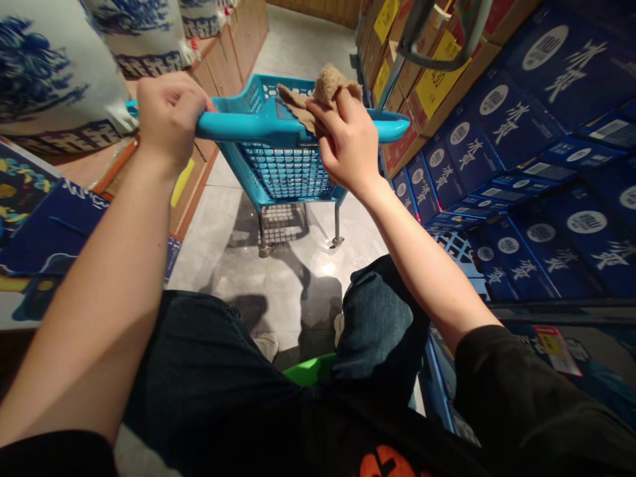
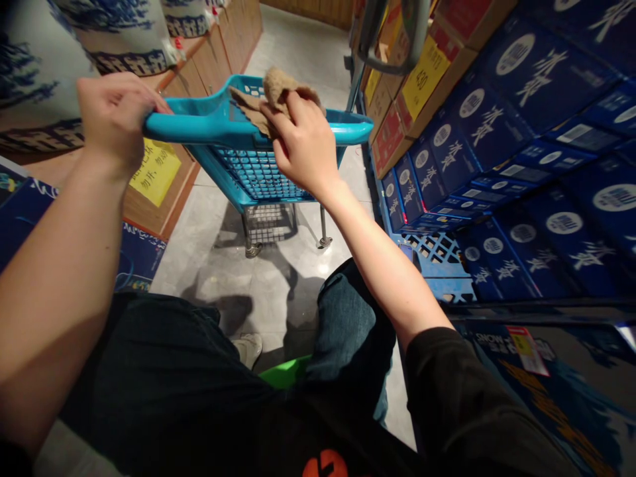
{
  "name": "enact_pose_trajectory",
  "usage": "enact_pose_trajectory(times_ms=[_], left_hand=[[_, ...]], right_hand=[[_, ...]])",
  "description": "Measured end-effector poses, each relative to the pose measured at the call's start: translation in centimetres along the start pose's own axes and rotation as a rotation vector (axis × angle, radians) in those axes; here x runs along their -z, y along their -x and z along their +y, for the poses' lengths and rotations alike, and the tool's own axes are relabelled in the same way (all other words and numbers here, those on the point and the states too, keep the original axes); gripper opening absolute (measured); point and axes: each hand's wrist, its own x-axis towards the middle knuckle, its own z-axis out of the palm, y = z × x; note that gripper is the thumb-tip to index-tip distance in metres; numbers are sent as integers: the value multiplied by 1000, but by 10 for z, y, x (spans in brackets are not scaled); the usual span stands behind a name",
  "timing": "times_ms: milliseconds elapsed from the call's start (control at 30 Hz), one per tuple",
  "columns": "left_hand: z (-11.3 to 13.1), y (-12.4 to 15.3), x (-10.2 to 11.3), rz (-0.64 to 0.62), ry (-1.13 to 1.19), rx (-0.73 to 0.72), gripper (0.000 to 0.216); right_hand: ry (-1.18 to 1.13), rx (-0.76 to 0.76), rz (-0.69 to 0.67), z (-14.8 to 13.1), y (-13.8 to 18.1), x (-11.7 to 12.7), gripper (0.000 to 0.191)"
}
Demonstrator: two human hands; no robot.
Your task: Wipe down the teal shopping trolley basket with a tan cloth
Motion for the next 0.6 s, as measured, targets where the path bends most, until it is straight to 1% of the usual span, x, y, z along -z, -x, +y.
enact_pose_trajectory(times_ms=[100,167,333,433,533,600], left_hand=[[3,1,-1,-3,0,-5,20],[5,2,-1,-14,-5,-1,21],[6,2,-2,-32,-35,-21,21],[5,1,-3,-36,-24,-10,22],[6,0,-5,16,-13,-18,21],[8,1,-5,12,-18,-19,20]], right_hand=[[-19,66,-45,-11,-2,3,53],[-41,75,-55,-7,-3,6,50],[-62,-39,8,12,1,3,43],[-40,-41,5,4,2,3,46],[-21,9,-27,-7,0,5,51],[-29,30,-50,-6,-1,6,52]])
